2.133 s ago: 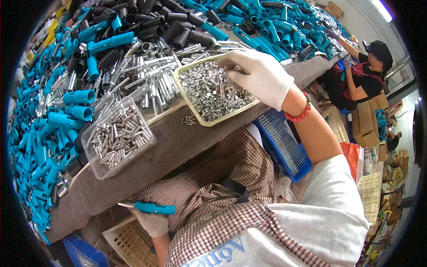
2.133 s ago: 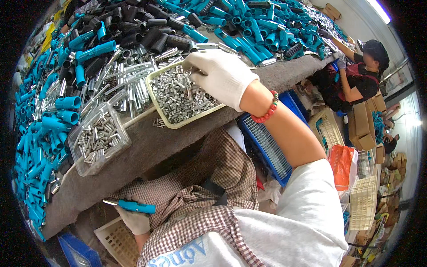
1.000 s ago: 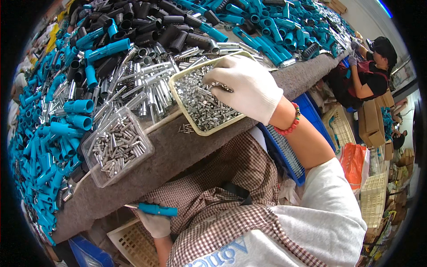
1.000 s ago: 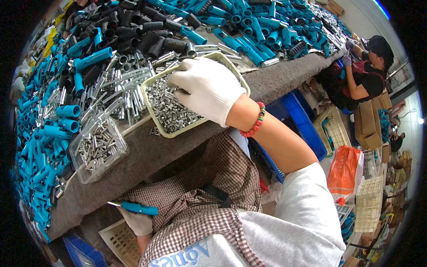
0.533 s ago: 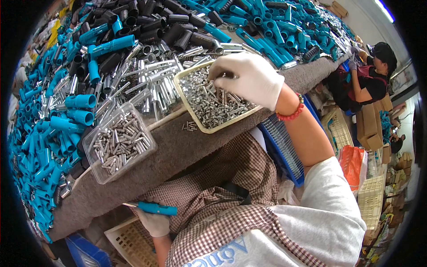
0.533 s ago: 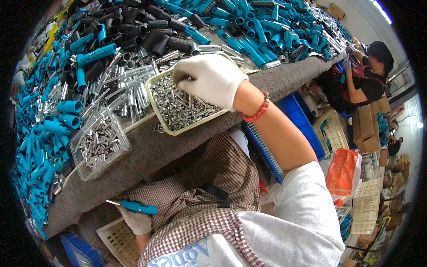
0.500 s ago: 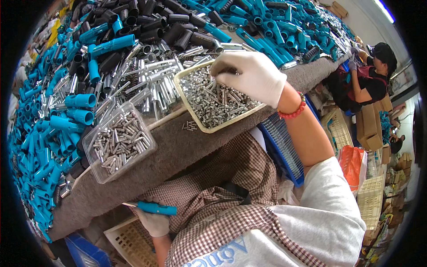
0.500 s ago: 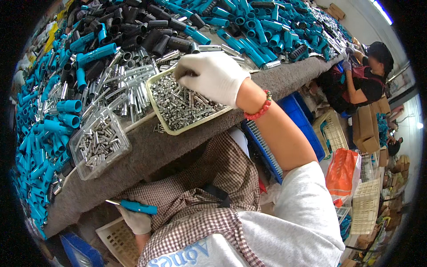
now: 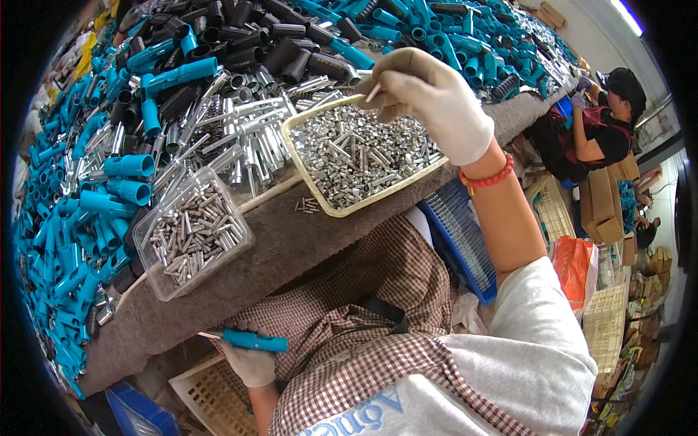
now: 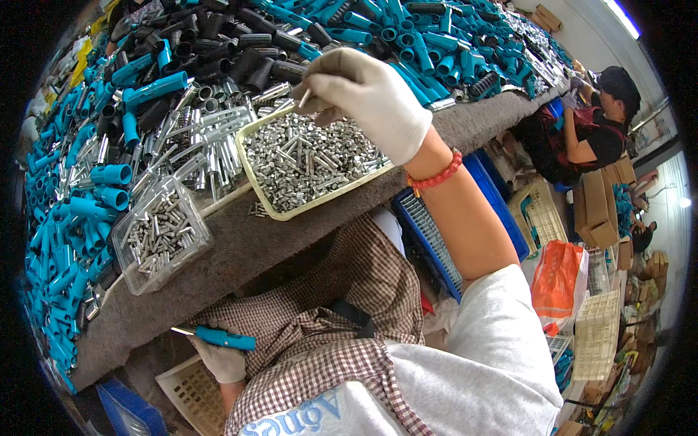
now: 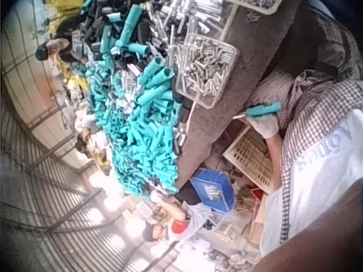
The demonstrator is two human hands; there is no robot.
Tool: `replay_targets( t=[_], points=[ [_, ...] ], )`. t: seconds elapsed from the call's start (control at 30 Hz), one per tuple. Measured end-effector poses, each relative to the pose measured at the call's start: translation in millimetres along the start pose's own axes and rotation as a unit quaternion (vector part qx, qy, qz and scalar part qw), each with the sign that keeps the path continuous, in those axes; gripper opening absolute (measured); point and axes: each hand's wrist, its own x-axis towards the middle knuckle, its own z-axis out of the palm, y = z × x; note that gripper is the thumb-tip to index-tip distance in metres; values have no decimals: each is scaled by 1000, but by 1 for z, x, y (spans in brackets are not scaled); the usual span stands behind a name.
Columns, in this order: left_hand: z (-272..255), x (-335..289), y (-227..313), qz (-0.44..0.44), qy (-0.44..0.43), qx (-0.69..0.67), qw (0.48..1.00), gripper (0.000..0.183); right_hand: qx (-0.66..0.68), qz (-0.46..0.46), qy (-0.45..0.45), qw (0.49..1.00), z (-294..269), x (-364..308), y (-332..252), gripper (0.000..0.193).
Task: The person assembles tool components by inserting metal shafts and springs into plastic housings, fitting small metal pins into slots, and attaching handles by hand.
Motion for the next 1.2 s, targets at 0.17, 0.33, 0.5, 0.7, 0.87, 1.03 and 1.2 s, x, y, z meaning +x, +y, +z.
replay_targets(
  t=[0.17,0.33,0.5,0.7,0.87,1.03,1.2],
  points=[
    [5,-1,3,-18,40,-11,999,52,177,61,0,982,-5,-6,-6,28],
    [-14,6,-4,-20,-67,-38,997,55,-322,-118,-56,938,4,-2,-1,22],
    [-23,7,-7,-29,-84,-65,994,57,-467,-42,-195,862,-5,-18,-14,20],
    [-5,1,1,1,-61,15,998,42,-523,-43,-234,818,-3,-29,-8,22],
    [-10,1,0,198,-75,549,808,37,-498,-81,-128,854,8,-23,-3,21],
    [3,-2,4,47,-66,61,995,46,-529,-138,-87,833,12,-8,10,20],
    [0,-1,-1,87,-48,277,956,38,-532,-135,-129,826,14,-4,9,19]
  ],
)
